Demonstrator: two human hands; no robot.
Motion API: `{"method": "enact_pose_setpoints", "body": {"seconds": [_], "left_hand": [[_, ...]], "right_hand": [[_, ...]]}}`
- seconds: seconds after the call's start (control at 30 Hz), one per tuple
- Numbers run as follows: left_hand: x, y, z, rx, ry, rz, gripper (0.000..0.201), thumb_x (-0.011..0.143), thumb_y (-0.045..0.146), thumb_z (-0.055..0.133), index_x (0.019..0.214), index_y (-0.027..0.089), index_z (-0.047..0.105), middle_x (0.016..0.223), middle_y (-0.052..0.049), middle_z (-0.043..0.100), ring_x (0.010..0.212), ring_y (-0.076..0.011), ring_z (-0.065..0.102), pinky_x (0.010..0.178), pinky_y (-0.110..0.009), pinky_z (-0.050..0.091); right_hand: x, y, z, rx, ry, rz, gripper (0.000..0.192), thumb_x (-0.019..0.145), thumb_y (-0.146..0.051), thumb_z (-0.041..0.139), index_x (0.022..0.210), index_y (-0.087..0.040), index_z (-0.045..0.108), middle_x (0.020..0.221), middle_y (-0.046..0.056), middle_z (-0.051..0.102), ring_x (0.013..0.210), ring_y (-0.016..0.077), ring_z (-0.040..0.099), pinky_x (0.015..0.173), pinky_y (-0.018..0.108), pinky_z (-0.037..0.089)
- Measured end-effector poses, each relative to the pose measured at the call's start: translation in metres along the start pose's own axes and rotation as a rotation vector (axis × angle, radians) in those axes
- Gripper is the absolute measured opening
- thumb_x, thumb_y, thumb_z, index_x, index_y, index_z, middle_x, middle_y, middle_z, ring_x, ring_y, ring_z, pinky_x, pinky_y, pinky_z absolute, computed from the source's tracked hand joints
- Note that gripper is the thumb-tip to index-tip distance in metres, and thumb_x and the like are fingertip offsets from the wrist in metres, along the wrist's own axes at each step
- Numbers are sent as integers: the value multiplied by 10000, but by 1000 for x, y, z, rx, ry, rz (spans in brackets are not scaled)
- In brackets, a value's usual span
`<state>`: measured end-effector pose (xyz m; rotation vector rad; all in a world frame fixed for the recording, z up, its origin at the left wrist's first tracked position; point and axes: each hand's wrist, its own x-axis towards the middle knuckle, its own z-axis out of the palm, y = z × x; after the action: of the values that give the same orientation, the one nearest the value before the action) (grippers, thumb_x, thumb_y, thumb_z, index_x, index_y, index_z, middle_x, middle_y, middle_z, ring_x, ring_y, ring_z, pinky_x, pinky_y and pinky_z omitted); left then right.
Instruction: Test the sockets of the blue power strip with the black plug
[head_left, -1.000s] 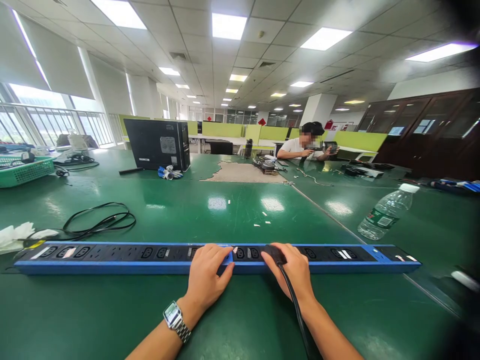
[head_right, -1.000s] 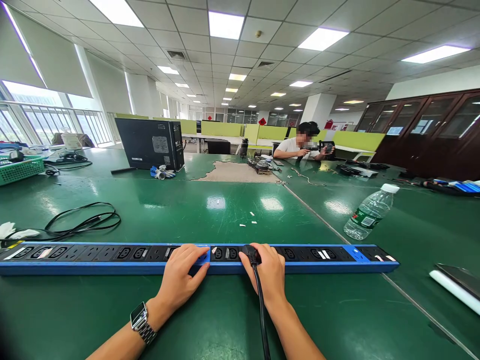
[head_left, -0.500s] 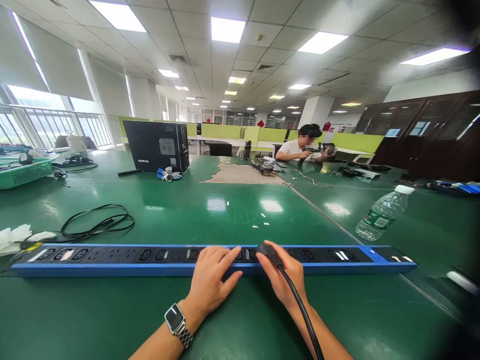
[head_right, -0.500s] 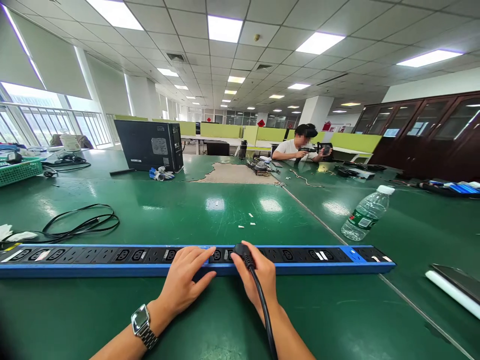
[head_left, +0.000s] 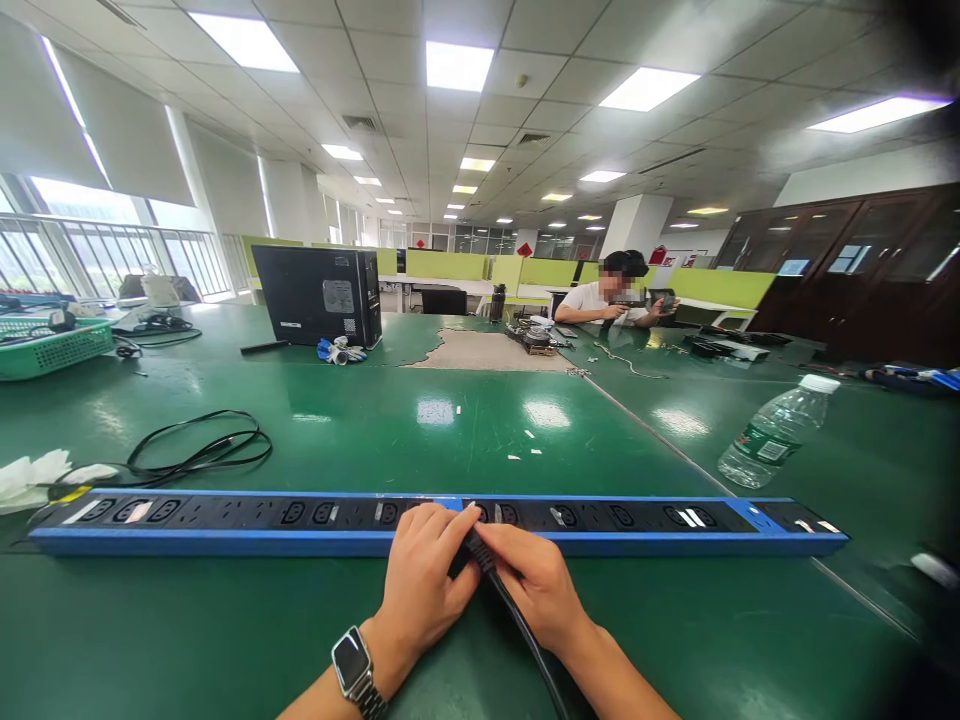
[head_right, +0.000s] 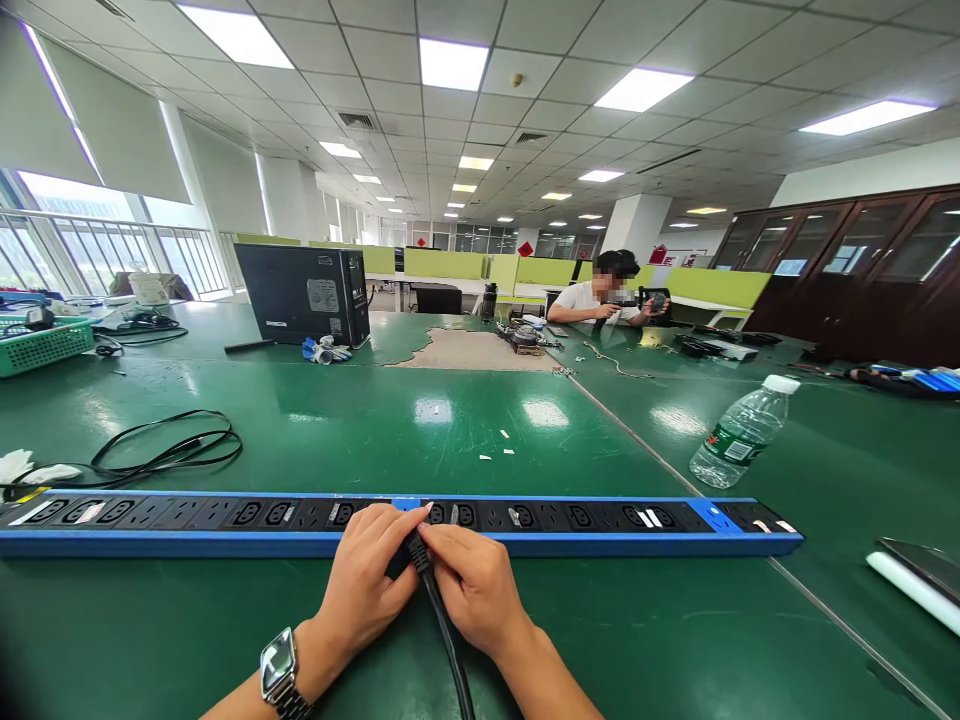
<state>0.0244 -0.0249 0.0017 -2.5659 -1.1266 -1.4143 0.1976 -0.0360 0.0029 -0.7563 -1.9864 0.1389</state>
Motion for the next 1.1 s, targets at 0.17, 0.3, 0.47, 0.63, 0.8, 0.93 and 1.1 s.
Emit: {"method": "enact_pose_setpoints", "body": {"seconds": [0.17,0.3,0.47,0.63,0.8,0.93,1.1], "left_hand": [[2,-21,-21,58,86,-126,339,902,238,532,1239,237,577,1013,-62,695,952,-228,604,848,-386,462],[-6,-60,-54,180,170,-262,378,925,394,513,1263,239,579,1066,-80,682,979,-248,603,873,-410,475],[-21,-89,-88,122,232,-571,556,835,608,547,1228,215,559,1001,-63,703,909,-243,666,819,-384,535],[-20,-89,-95,78,174,-559,501,810,633,554,1080,222,646,1015,-65,714,924,-242,675,865,-397,541],[-21,-93,-91,109,99,-402,455,818,608,564,1028,225,690,975,-77,721,928,-245,667,856,-390,551],[-21,-94,-93,123,0,-379,425,834,574,558,1032,220,685,950,-76,720,858,-230,678,779,-358,564],[-22,-94,-95,166,-47,-312,390,843,530,562,1066,233,683,961,-73,723,867,-230,670,792,-353,551]], "right_hand": [[-3,9,-7,-110,166,104,276,901,-172,513,1068,-228,726,930,65,757,840,186,720,760,314,599],[-4,22,-19,-205,301,216,225,899,-245,523,920,-214,745,827,71,739,734,185,684,664,317,577],[-5,30,-22,-255,332,273,195,903,-262,530,903,-219,720,825,57,721,751,190,650,681,335,545],[-7,32,-21,-256,317,289,173,901,-265,543,899,-216,709,847,50,721,790,195,649,726,342,536],[-8,35,-21,-250,314,329,181,907,-282,538,875,-218,704,843,50,719,803,198,647,734,342,531],[-8,35,-22,-242,313,344,182,905,-286,542,860,-216,704,836,47,719,800,194,643,729,334,527],[-9,36,-22,-233,308,357,182,906,-284,544,855,-215,704,837,42,718,804,191,639,738,329,521]]}}
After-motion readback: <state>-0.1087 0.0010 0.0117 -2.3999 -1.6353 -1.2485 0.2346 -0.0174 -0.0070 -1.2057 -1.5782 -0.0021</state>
